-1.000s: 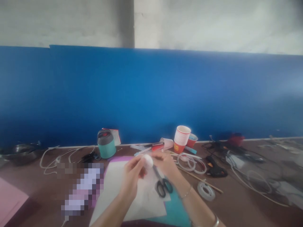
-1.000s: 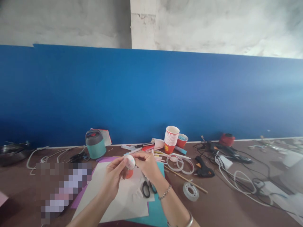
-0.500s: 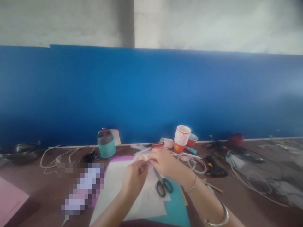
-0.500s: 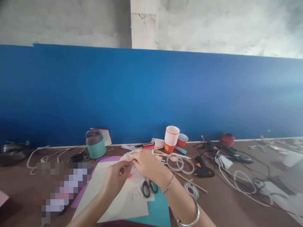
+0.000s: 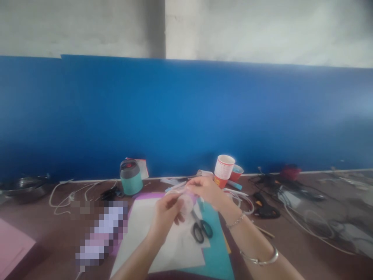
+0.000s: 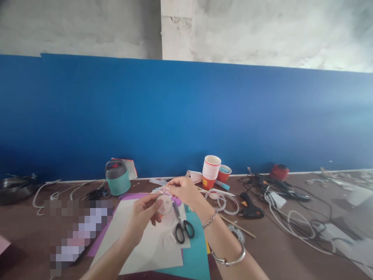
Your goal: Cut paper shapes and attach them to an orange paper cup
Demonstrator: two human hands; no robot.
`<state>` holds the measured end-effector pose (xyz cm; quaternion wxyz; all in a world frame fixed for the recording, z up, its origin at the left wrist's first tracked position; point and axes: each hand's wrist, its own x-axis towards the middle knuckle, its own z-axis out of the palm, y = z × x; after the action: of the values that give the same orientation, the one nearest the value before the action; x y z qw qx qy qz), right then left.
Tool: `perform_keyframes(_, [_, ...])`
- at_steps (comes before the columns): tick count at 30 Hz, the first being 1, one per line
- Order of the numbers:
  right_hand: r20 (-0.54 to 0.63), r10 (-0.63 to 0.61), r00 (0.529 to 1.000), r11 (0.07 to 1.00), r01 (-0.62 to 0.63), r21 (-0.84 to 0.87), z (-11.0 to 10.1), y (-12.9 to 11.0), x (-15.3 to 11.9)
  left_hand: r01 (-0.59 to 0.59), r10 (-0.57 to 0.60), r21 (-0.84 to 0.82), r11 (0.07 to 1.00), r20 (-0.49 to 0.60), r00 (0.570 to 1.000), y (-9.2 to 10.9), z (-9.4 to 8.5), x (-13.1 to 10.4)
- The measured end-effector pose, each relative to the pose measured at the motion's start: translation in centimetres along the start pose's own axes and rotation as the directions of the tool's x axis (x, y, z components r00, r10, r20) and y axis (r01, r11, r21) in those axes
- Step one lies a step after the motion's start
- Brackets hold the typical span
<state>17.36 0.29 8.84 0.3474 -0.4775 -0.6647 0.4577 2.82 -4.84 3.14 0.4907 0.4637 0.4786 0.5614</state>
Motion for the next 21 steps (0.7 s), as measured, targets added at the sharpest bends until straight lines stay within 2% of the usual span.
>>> perform_keyframes(11, [0.099, -0.031, 0.995, 1.000, 0.030, 0.007, 0.1, -0.4, 0.2, 0.028, -0.027, -0.057, 0.998, 0.010, 1.000, -0.1, 0.1, 0.0])
perform_keyframes(17, [0.003, -0.014, 1.000, 0.991, 0.013, 0.134, 0.2, 0.3, 0.4, 0.058, -0.060, -0.111, 0.992, -0.021, 0.998, 0.0, 0.0, 0.0])
perform_keyframes(21, [-0.029, -0.002, 1.000, 0.993, 0.006, 0.115, 0.2, 0.8, 0.3, 0.054, -0.064, -0.104, 0.993, -0.088, 0.994, -0.2, -0.1, 0.1])
